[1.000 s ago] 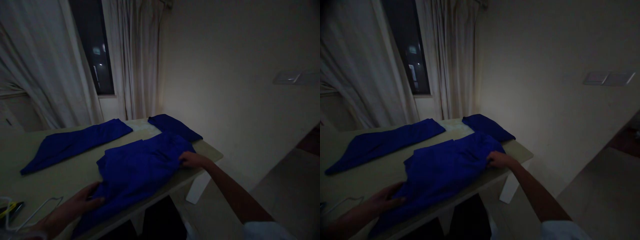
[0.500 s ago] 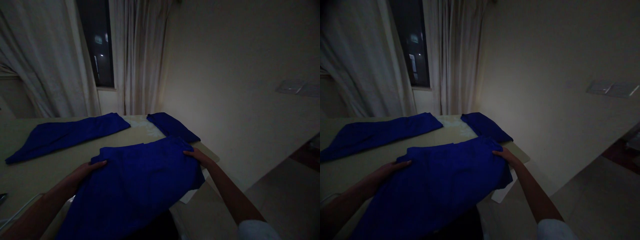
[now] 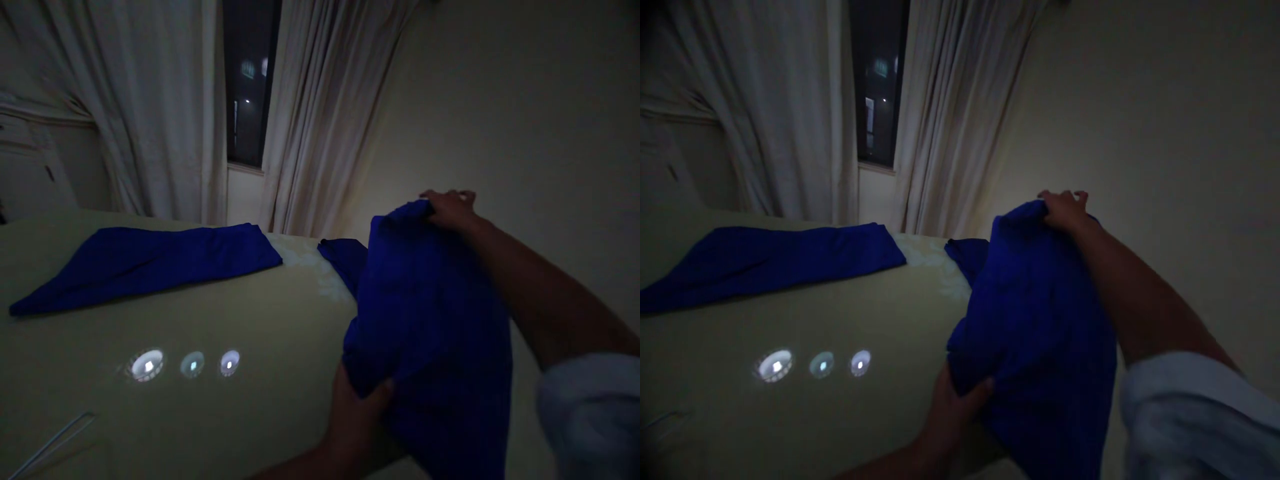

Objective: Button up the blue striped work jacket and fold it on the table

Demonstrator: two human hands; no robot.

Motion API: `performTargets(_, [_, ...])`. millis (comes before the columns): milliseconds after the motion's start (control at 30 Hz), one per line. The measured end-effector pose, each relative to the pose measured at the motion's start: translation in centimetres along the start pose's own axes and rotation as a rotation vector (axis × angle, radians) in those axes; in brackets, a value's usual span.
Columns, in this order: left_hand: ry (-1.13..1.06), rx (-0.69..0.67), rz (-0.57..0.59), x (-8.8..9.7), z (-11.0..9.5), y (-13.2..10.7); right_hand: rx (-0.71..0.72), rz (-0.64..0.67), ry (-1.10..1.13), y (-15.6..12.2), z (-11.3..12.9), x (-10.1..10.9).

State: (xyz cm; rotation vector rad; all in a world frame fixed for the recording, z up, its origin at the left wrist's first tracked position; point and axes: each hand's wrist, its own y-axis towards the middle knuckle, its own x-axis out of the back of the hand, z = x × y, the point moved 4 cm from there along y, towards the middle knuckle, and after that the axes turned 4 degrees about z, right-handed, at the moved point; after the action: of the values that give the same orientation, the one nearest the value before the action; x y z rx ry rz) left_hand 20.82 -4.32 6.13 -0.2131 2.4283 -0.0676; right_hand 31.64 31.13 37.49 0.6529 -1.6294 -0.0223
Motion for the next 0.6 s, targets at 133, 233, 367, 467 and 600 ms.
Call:
performTargets(133, [0.012, 0.219, 0.138, -1.4, 3.9, 2.5, 0.121, -0.096, 0.215, 1.6, 14.3, -5.9])
performTargets(233, [0.353, 0.113, 0.02, 7.4, 0.1, 4.4, 0.338, 0.124, 0.371, -6.3, 24.2, -15.2])
performTargets(367, [1.093, -0.243, -0.264, 21.2, -12.6, 8.6, 0.544, 0.3, 0.552, -19.8, 30.3, -23.9])
performTargets(467, [1.667, -0.308, -0.471, 27.5, -19.9, 12.2, 0.455, 0.283, 0.685, -24.3, 30.0, -25.0])
performTargets(600, [2.023, -0.058, -0.521, 30.8, -23.4, 15.2, 0.436, 0.279, 0.746, -24.2, 29.2, -24.0])
